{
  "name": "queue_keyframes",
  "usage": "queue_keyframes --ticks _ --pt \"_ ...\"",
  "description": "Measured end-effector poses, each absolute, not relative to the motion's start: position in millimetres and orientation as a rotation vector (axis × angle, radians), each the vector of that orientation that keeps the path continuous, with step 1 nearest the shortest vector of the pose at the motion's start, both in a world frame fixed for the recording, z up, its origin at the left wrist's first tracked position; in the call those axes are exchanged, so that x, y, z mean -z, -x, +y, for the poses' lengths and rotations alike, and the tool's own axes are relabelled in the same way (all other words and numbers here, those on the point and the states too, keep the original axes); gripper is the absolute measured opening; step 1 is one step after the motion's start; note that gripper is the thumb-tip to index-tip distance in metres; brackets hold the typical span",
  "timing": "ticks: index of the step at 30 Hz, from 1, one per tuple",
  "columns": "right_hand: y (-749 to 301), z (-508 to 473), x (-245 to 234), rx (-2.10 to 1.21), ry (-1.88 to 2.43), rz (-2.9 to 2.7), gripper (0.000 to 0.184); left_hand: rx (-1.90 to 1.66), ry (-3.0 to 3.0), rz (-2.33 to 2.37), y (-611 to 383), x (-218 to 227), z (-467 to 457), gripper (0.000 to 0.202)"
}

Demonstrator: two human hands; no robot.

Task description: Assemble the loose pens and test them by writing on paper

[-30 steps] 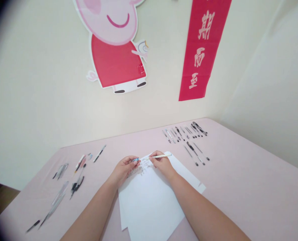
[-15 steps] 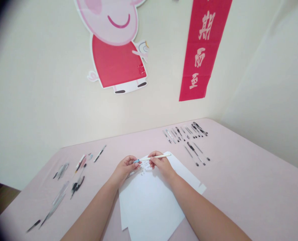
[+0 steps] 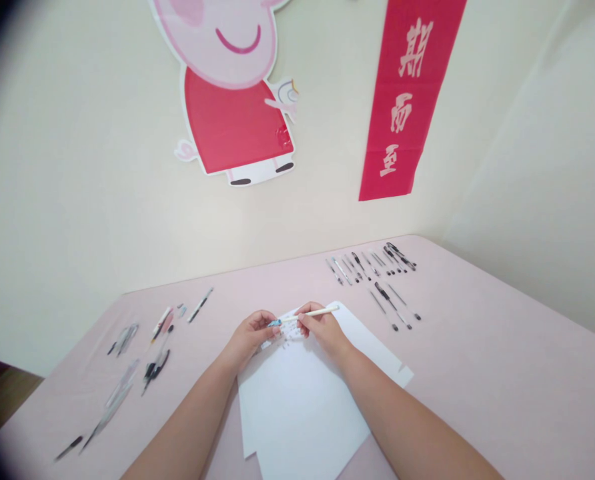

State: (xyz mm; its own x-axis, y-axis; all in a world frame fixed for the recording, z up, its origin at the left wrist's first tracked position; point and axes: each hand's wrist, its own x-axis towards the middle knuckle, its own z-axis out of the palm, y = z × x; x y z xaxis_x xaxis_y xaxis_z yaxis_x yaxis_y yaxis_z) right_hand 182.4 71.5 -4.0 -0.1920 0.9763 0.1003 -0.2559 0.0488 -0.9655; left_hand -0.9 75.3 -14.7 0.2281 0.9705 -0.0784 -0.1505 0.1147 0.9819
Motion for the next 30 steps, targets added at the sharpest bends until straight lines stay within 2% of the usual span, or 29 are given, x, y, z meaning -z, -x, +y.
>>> queue_keyframes --ticks 13,30 --pt "-179.6 69.4 2.0 -1.396 0.922 -1.312 0.026 -1.043 -1.27 0.964 -4.0 10.4 73.4 0.028" --pt "-178.4 69.9 4.4 -1.393 0.902 -1.306 0.029 -1.043 -1.264 1.013 -3.9 5.1 72.2 0.027"
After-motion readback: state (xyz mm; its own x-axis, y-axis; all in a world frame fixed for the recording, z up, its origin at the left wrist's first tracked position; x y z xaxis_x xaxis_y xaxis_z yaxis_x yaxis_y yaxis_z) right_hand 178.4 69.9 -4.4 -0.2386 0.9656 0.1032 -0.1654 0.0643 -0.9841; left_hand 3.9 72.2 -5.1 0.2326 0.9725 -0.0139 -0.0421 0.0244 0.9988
